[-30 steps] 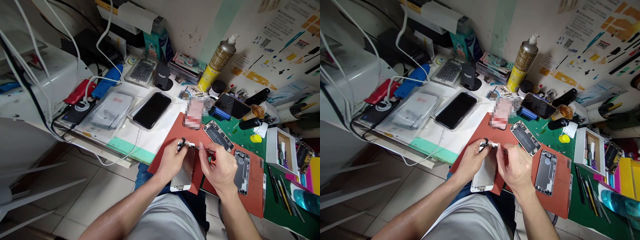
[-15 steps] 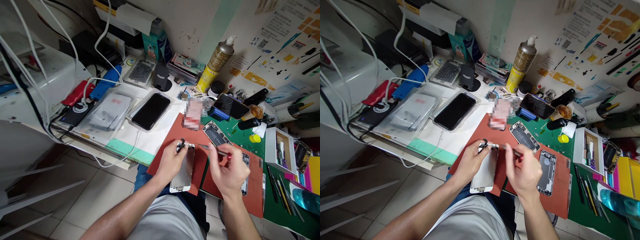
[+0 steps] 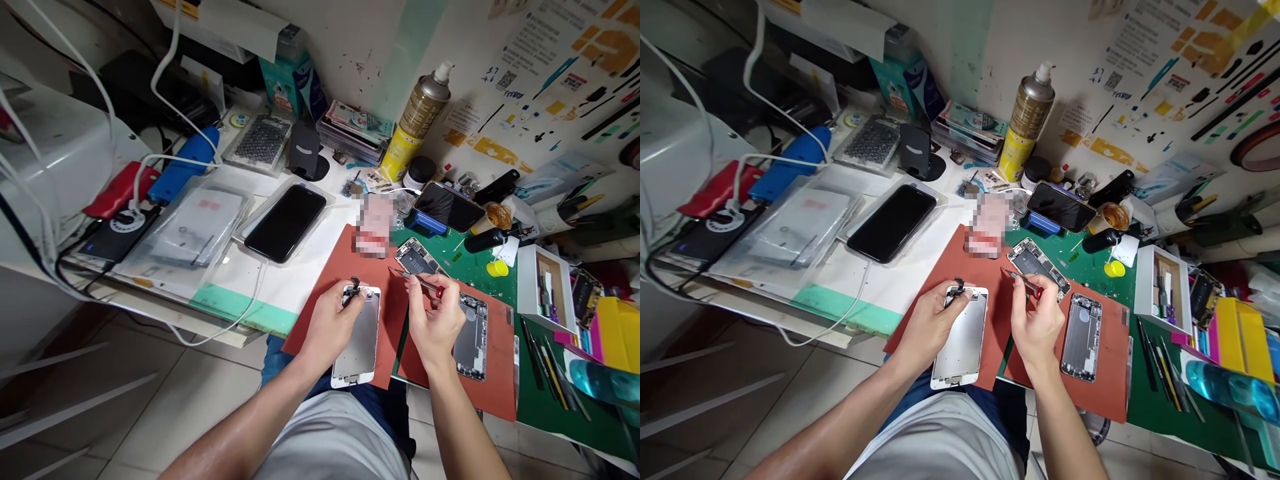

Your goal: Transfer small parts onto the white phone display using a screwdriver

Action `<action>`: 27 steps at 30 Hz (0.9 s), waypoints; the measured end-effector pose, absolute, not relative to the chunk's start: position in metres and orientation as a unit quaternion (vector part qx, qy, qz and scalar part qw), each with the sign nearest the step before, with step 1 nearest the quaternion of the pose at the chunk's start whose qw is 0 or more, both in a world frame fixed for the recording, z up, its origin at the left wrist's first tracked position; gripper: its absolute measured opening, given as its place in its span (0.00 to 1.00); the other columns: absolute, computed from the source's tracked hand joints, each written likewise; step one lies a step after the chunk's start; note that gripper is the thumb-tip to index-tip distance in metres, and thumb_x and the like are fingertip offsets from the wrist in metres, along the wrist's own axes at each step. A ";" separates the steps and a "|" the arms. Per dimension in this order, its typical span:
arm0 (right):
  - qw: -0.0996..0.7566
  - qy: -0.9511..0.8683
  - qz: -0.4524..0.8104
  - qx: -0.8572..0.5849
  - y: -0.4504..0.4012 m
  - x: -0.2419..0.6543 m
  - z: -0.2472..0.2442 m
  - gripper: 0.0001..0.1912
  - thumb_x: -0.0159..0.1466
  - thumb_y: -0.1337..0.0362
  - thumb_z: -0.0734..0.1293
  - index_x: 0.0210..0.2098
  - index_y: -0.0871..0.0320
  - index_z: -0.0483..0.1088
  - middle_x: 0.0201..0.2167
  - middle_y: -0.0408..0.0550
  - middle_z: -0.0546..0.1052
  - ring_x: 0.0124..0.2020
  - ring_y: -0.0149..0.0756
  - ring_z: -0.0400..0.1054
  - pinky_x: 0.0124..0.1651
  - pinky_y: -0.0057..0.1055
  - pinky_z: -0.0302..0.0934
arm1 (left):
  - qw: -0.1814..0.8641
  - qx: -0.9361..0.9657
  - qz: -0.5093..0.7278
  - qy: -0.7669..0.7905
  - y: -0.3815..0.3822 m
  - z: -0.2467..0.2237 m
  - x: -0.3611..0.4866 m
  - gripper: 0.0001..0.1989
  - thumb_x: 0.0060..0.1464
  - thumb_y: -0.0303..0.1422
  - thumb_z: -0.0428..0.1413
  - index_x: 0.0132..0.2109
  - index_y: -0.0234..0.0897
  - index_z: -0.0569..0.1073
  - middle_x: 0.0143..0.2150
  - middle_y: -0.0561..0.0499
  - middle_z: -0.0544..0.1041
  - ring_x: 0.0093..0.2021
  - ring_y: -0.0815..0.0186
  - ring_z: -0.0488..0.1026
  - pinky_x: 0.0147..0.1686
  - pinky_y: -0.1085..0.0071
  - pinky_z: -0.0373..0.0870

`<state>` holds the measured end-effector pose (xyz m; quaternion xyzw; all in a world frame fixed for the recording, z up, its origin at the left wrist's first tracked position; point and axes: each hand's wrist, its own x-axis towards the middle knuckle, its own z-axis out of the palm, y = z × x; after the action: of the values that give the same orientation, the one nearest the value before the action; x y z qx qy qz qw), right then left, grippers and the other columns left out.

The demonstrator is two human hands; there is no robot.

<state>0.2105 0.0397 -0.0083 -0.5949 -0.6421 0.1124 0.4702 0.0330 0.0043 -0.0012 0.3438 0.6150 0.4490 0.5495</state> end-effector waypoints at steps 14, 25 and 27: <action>0.566 -0.445 0.386 -0.577 0.025 0.208 0.019 0.17 0.64 0.58 0.79 0.41 0.54 0.68 0.24 0.38 0.78 0.24 0.37 0.78 0.30 0.32 0.72 | 0.640 0.369 0.449 0.503 0.005 0.003 0.018 0.22 0.64 0.39 0.62 0.62 0.38 0.77 0.56 0.44 0.86 0.64 0.54 0.78 0.66 0.57 0.69; 0.555 -0.401 0.447 -0.575 0.026 0.204 0.016 0.19 0.62 0.56 0.80 0.40 0.54 0.68 0.23 0.35 0.75 0.21 0.33 0.73 0.27 0.31 0.71 | 0.635 0.398 0.436 0.497 0.002 0.001 0.015 0.19 0.65 0.40 0.62 0.59 0.38 0.79 0.59 0.42 0.84 0.63 0.54 0.79 0.63 0.59 0.73; 0.556 -0.404 0.446 -0.573 0.025 0.203 0.016 0.19 0.63 0.56 0.80 0.40 0.54 0.68 0.23 0.36 0.76 0.21 0.33 0.73 0.27 0.31 0.70 | 0.634 0.396 0.440 0.498 0.002 0.000 0.015 0.20 0.64 0.40 0.62 0.59 0.38 0.79 0.58 0.43 0.85 0.62 0.54 0.80 0.63 0.59 0.72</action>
<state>0.2032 0.0253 0.0160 -0.5726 -0.4041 0.4464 0.5563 0.0150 0.0016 -0.0005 0.3956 0.4979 0.4400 0.6340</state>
